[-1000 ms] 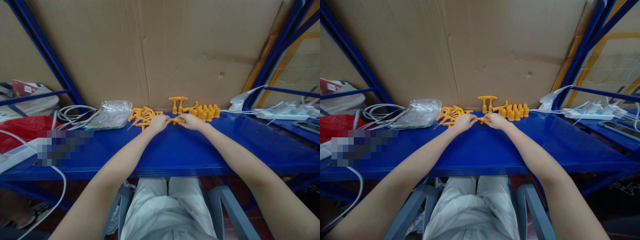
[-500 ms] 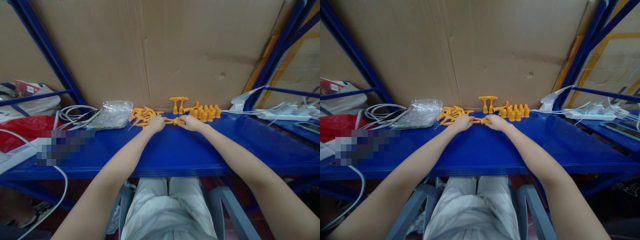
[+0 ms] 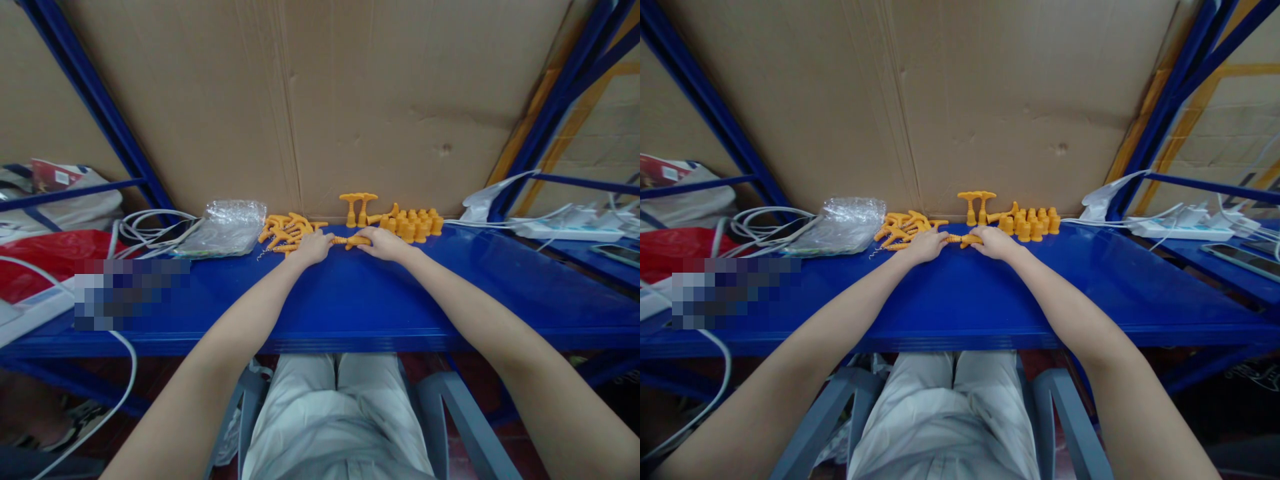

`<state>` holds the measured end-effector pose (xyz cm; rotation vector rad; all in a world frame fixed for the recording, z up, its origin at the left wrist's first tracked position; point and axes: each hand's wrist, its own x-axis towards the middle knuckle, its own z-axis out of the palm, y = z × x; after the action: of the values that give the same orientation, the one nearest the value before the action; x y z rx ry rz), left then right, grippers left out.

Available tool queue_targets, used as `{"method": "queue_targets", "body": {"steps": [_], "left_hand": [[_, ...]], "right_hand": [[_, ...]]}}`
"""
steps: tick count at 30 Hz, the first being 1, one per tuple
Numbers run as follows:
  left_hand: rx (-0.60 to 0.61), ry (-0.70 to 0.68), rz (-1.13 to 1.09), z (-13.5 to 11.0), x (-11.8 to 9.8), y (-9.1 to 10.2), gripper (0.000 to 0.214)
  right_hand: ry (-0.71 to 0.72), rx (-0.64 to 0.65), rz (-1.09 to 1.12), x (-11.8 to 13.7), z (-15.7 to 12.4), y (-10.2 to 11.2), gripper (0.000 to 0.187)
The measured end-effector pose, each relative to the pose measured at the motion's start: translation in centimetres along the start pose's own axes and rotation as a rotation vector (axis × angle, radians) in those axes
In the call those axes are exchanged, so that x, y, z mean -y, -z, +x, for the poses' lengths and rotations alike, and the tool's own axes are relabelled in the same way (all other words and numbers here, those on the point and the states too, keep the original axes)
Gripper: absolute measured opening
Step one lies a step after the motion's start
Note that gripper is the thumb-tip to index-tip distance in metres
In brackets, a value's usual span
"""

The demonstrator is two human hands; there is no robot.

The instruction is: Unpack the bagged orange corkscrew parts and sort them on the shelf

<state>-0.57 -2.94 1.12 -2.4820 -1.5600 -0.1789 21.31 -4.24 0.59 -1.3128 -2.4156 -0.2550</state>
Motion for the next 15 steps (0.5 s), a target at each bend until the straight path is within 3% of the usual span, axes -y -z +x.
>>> {"method": "queue_targets", "body": {"steps": [8,15], "left_hand": [[-0.133,-0.03,-0.159,0.3,0.3,-0.1,0.036],[-0.117,-0.034,-0.406,0.6,0.8,0.5,0.029]], "right_hand": [[0.039,-0.044,-0.064,-1.0,-0.2,-0.1,0.031],[0.053,-0.047,-0.043,-1.1,-0.1,0.0,0.032]]}}
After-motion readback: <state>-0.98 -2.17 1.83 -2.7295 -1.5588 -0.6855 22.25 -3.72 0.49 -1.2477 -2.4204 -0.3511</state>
